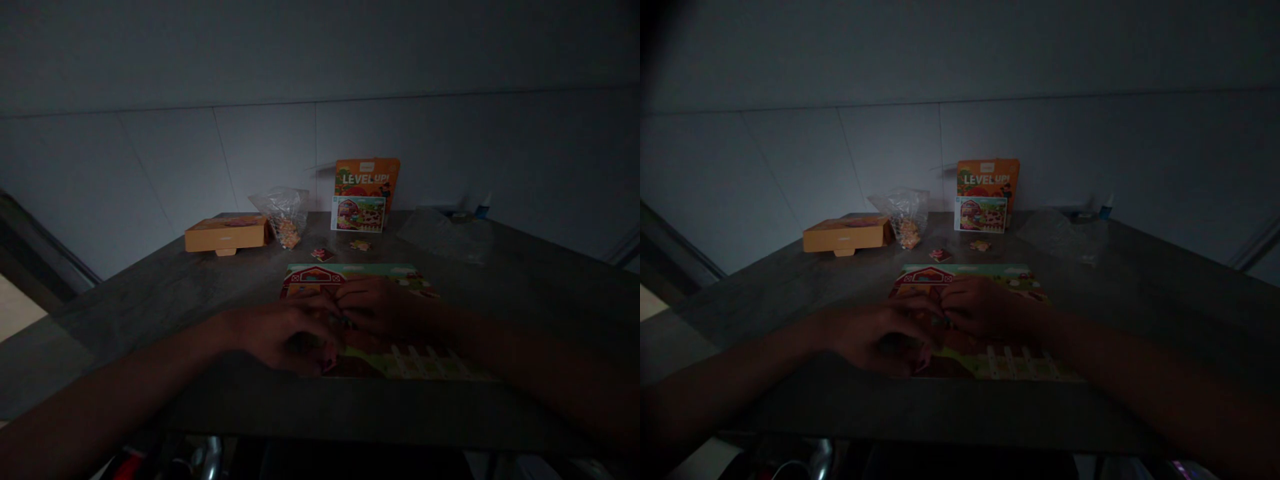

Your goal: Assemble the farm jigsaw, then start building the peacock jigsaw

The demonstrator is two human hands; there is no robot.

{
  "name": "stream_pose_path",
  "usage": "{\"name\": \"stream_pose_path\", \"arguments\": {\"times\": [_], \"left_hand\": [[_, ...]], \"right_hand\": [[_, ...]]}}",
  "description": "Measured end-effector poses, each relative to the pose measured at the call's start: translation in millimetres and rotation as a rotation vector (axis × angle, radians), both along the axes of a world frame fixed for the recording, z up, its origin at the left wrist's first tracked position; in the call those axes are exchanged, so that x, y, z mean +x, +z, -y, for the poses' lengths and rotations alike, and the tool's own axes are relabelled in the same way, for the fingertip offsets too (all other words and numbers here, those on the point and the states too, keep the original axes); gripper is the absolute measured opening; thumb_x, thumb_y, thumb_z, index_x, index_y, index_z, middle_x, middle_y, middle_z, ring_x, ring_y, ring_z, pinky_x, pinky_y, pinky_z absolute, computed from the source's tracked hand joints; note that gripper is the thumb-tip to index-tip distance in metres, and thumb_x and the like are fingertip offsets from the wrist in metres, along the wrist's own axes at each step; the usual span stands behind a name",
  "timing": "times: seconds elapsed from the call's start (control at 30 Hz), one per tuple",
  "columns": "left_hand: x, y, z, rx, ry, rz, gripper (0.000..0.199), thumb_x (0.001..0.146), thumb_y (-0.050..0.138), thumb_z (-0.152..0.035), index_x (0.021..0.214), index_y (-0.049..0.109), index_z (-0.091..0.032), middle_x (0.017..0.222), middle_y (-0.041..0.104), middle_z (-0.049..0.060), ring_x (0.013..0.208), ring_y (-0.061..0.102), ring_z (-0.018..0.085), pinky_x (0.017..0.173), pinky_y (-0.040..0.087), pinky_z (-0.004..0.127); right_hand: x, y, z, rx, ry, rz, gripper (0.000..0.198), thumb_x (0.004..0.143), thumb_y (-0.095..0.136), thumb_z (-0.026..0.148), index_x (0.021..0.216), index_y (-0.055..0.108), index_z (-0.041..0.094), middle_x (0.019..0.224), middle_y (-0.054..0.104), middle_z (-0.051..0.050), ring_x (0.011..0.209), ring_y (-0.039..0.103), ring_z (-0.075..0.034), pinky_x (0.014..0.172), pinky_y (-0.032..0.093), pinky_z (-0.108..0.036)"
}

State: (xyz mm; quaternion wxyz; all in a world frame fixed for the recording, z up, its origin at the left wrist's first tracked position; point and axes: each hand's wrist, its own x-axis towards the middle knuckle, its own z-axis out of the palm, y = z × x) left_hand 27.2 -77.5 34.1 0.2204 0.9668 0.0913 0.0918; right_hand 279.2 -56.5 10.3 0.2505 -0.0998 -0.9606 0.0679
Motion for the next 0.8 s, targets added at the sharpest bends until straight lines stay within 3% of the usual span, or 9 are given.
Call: {"name": "stream_pose_path", "arguments": {"times": [0.17,0.3,0.43,0.63,0.8], "left_hand": [[-5,-6.6,-12,0.037,0.061,0.002,0.044,0.085,0.078,-0.037,0.126,0.068,-0.024,0.135,0.057,0.011,0.130,0.052,0.027,0.115,0.039,0.044],[-13,-6.8,-27,0.077,0.111,0.019,0.042,0.085,0.077,-0.040,0.122,0.070,-0.022,0.132,0.061,0.012,0.132,0.051,0.029,0.115,0.039,0.046],[-29,-6.9,-47,0.135,0.142,0.038,0.037,0.088,0.074,-0.039,0.119,0.072,-0.019,0.118,0.068,0.014,0.113,0.063,0.026,0.098,0.051,0.041],[-56,-3.7,-67,0.191,0.351,-0.069,0.029,0.087,0.073,-0.038,0.109,0.075,-0.018,0.113,0.070,0.011,0.103,0.067,0.023,0.091,0.052,0.034],[-68,5.6,-72,0.165,0.545,-0.254,0.019,0.088,0.065,-0.024,0.104,0.075,-0.019,0.110,0.073,0.008,0.101,0.068,0.022,0.089,0.051,0.030]], "right_hand": [[3,-7,-7,-0.015,-0.084,0.010,0.016,0.093,0.057,0.019,0.104,0.068,0.018,0.107,0.070,-0.010,0.104,0.062,-0.021,0.096,0.049,-0.038],[8,-7,-14,-0.022,-0.163,0.029,0.014,0.091,0.057,0.021,0.100,0.067,0.016,0.100,0.066,-0.010,0.090,0.060,-0.020,0.080,0.050,-0.034],[18,-6,-27,-0.005,-0.260,0.109,0.013,0.091,0.055,0.024,0.088,0.063,0.014,0.089,0.058,-0.008,0.075,0.053,-0.016,0.067,0.043,-0.028],[29,-8,-39,0.011,-0.391,0.177,0.018,0.091,0.054,0.024,0.076,0.059,0.014,0.086,0.055,-0.008,0.074,0.050,-0.016,0.067,0.038,-0.027],[29,-10,-39,0.018,-0.408,0.207,0.019,0.091,0.052,0.024,0.075,0.058,0.014,0.086,0.054,-0.007,0.074,0.048,-0.016,0.068,0.036,-0.027]]}}
